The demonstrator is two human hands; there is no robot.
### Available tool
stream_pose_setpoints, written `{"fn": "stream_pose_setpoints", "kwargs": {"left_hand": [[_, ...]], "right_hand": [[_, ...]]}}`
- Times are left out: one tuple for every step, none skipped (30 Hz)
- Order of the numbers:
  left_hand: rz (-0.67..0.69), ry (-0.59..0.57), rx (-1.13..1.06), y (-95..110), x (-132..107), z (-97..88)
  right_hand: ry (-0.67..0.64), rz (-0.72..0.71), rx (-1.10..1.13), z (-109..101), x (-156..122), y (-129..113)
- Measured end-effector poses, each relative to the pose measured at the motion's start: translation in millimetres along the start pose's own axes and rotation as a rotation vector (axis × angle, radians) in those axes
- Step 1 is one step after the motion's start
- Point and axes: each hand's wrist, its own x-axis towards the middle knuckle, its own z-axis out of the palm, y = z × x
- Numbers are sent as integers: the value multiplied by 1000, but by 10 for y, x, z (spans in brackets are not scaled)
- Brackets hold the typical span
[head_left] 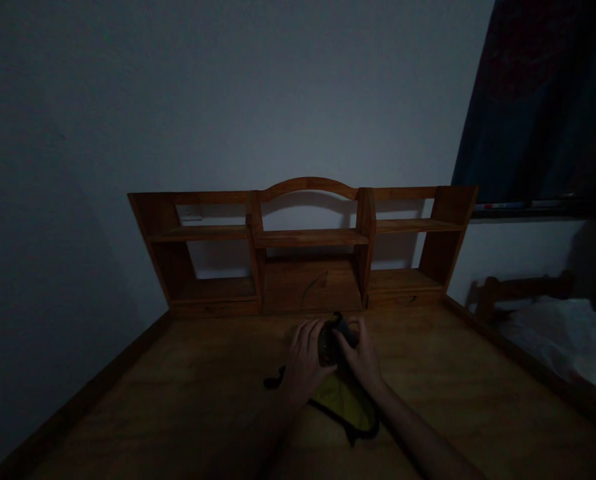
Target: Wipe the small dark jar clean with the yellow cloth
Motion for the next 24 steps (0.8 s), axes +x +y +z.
{"fn": "stream_pose_setpoints", "kwargs": {"left_hand": [[1,1,6,-8,0,0],[-2,2,9,-17,1,2],[-8,1,10,-26,1,6],[-19,-1,9,-35,0,12],[-32,-3,6,-44,-3,22],[-44,-4,1,-52,-7,33],[-57,-9,-7,-60,-12,45],[-64,-16,-18,-66,-18,57],[-69,-24,-29,-69,-25,67],[-71,-33,-40,-70,-30,73],[-69,-43,-49,-67,-34,76],[-64,-51,-55,-62,-37,74],[-57,-56,-60,-53,-37,68],[-49,-59,-64,-43,-36,58],[-42,-60,-70,-33,-33,46],[-30,-63,-78,-24,-30,32],[-20,-65,-86,-16,-26,18],[-12,-69,-93,-11,-22,4],[-4,-76,-98,-10,-18,-7],[2,-84,-102,-11,-14,-17],[5,-91,-103,-14,-11,-24],[7,-96,-102,-19,-8,-29],[4,-97,-100,-24,-6,-31],[4,-99,-98,-28,-5,-33]], "right_hand": [[8,5,-14,13,-6,9],[6,0,-30,24,-12,21],[-9,-19,-49,35,-15,36],[-32,-47,-69,43,-16,52],[-57,-81,-95,48,-14,69],[-78,-117,-130,49,-10,86],[-95,-150,-168,47,-5,101],[-106,-176,-203,41,2,113],[-116,-190,-230,33,9,122],[-128,-192,-244,23,17,126],[-141,-181,-240,12,24,127],[-151,-163,-223,1,30,125],[-153,-144,-201,-9,34,121],[-156,-129,-181,-18,35,117],[-164,-120,-168,-25,34,115],[-177,-117,-162,-28,31,116],[-194,-118,-164,-29,27,120],[-216,-116,-169,-26,22,126],[-236,-112,-172,-22,17,133],[-251,-106,-169,-15,14,140],[-262,-100,-158,-8,13,145],[-278,-92,-141,-1,15,147],[-298,-84,-118,5,18,146],[-316,-76,-88,10,21,142]]}}
